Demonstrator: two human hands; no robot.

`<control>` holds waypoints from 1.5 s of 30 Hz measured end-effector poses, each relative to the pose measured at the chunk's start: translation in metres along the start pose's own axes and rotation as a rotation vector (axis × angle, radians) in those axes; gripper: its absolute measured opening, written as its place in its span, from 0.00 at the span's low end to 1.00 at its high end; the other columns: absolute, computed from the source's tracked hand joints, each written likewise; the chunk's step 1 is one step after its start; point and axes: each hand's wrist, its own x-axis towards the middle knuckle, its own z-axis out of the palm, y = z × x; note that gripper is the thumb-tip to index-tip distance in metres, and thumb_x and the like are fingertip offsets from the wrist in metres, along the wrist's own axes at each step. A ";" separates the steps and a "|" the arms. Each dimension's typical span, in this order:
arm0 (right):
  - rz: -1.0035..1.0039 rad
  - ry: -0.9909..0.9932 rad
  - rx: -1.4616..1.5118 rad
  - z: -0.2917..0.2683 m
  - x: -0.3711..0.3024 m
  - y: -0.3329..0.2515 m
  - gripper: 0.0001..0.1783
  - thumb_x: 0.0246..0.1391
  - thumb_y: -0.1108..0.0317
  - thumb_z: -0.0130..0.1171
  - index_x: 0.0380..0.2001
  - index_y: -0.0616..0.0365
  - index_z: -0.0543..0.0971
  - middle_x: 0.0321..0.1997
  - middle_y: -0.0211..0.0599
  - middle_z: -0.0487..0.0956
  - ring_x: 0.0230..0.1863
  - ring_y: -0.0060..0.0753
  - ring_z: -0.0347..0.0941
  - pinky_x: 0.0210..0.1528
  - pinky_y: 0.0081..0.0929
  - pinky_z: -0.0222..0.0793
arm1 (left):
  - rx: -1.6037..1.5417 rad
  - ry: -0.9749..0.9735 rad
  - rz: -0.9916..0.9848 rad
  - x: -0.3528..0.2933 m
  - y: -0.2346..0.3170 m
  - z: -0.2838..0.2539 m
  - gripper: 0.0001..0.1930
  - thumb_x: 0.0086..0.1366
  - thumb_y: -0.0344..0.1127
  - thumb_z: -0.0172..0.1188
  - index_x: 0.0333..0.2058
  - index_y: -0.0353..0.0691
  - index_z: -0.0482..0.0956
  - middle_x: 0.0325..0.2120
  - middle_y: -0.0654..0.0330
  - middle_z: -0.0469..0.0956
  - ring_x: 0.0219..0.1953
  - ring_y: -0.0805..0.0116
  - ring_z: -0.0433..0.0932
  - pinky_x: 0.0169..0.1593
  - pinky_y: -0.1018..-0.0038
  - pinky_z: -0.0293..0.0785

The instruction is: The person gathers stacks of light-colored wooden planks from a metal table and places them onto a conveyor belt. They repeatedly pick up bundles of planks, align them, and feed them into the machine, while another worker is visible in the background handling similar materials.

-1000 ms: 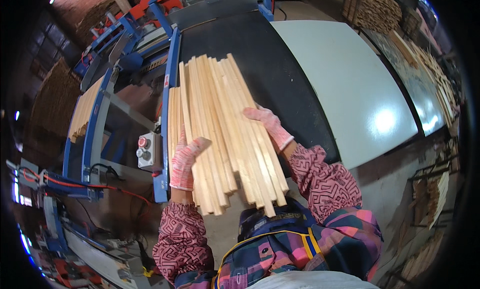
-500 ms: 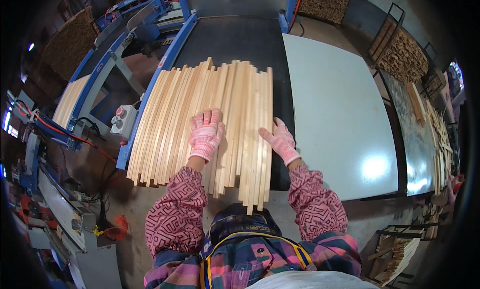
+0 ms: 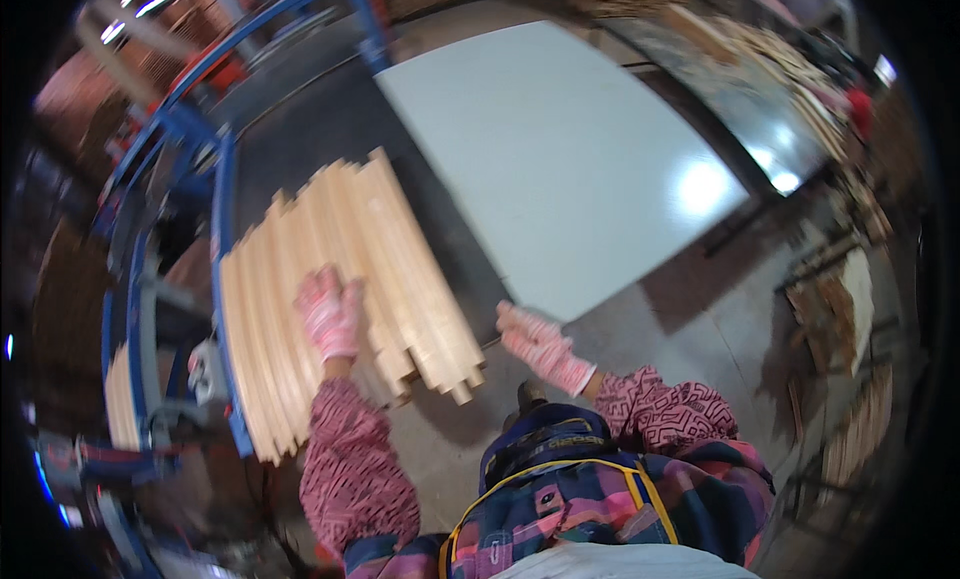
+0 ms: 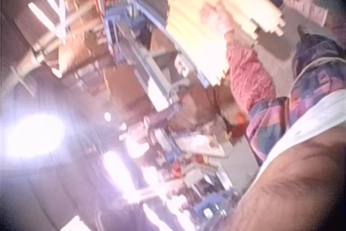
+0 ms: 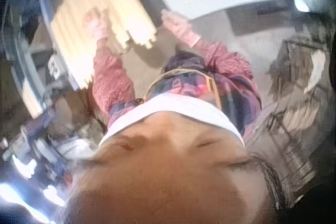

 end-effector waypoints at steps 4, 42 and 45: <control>0.077 0.097 -0.314 -0.078 -0.061 -0.007 0.27 0.59 0.65 0.62 0.62 0.48 0.72 0.48 0.41 0.81 0.49 0.41 0.78 0.55 0.32 0.74 | -0.109 -0.155 0.081 0.018 0.002 -0.013 0.29 0.68 0.56 0.49 0.61 0.47 0.71 0.63 0.52 0.67 0.67 0.47 0.60 0.70 0.51 0.50; 1.405 0.203 -0.431 -0.964 -0.118 0.177 0.26 0.58 0.47 0.54 0.52 0.51 0.80 0.27 0.28 0.80 0.28 0.23 0.76 0.33 0.23 0.70 | -0.107 -1.062 0.984 0.162 1.130 0.160 0.33 0.67 0.63 0.44 0.63 0.51 0.70 0.56 0.53 0.76 0.59 0.52 0.73 0.61 0.58 0.69; 1.384 0.300 -0.375 -1.037 -0.102 0.218 0.18 0.59 0.50 0.55 0.43 0.49 0.82 0.23 0.26 0.77 0.25 0.22 0.75 0.28 0.25 0.68 | -0.293 -1.060 0.812 0.163 1.166 0.208 0.33 0.68 0.63 0.42 0.64 0.54 0.69 0.59 0.55 0.74 0.60 0.53 0.72 0.62 0.60 0.68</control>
